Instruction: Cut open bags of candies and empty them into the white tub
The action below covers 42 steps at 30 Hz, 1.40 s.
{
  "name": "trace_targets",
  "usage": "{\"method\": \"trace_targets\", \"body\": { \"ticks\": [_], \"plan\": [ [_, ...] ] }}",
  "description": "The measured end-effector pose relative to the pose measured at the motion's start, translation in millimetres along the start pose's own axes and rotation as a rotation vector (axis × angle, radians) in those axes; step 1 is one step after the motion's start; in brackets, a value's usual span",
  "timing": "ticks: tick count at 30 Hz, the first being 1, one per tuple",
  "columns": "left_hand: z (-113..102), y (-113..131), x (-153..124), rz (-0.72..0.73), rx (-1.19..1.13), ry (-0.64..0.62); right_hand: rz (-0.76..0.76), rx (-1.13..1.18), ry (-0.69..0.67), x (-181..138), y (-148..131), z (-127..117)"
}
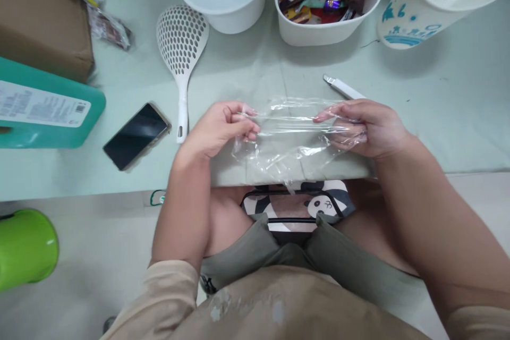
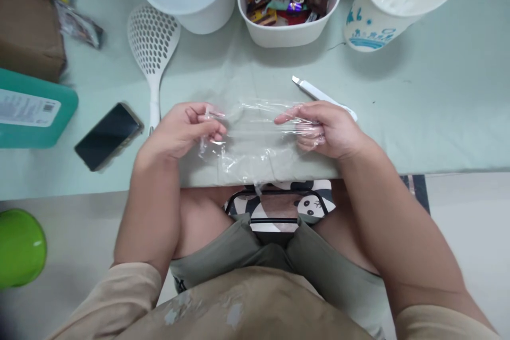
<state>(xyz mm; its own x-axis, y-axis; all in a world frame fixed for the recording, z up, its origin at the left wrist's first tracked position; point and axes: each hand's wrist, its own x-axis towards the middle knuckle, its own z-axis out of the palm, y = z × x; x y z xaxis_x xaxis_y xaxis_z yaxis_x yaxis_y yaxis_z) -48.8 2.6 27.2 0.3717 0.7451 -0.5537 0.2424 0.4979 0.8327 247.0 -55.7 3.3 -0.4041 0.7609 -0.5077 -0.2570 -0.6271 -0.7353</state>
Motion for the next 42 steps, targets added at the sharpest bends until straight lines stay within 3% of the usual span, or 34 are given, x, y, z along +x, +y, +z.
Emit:
{"method": "trace_targets", "body": {
  "ticks": [3, 6, 8, 11, 13, 16, 20, 26, 32, 38, 42],
  "plan": [
    [-7, 1, -2, -0.009, -0.03, 0.125, 0.003, 0.023, -0.015, 0, 1, -4],
    [-11, 0, -3, -0.014, -0.006, 0.152, -0.039, 0.073, -0.009, 1, 0, 0],
    [-8, -1, -1, 0.016, -0.08, 0.194, -0.184, 0.162, 0.058, 0, 0, 8],
    [4, -3, 5, 0.094, -0.379, 0.303, -0.453, 0.24, 0.187, -2, 3, 22],
    [14, -3, 10, 0.115, -0.592, 0.32, -0.521, 0.217, 0.228, -2, 9, 29],
    [28, -1, 15, 0.075, -0.765, 0.286, -0.504, 0.215, 0.269, 5, 20, 32],
    [39, -2, 16, -0.005, -0.824, 0.224, -0.384, 0.206, 0.237, 17, 26, 31],
    [40, -9, 15, 0.055, -0.734, 0.063, -0.352, 0.089, 0.277, 21, 27, 31],
    [27, -11, 4, 0.076, -0.297, -0.077, -0.356, -0.082, 0.341, 13, 24, 19],
    [7, -6, -6, -0.056, -0.14, -0.016, -0.38, -0.102, 0.408, 4, 13, 3],
    [0, -7, -8, -0.05, -0.075, 0.034, -0.358, -0.08, 0.357, 3, 12, -1]
  ]
}}
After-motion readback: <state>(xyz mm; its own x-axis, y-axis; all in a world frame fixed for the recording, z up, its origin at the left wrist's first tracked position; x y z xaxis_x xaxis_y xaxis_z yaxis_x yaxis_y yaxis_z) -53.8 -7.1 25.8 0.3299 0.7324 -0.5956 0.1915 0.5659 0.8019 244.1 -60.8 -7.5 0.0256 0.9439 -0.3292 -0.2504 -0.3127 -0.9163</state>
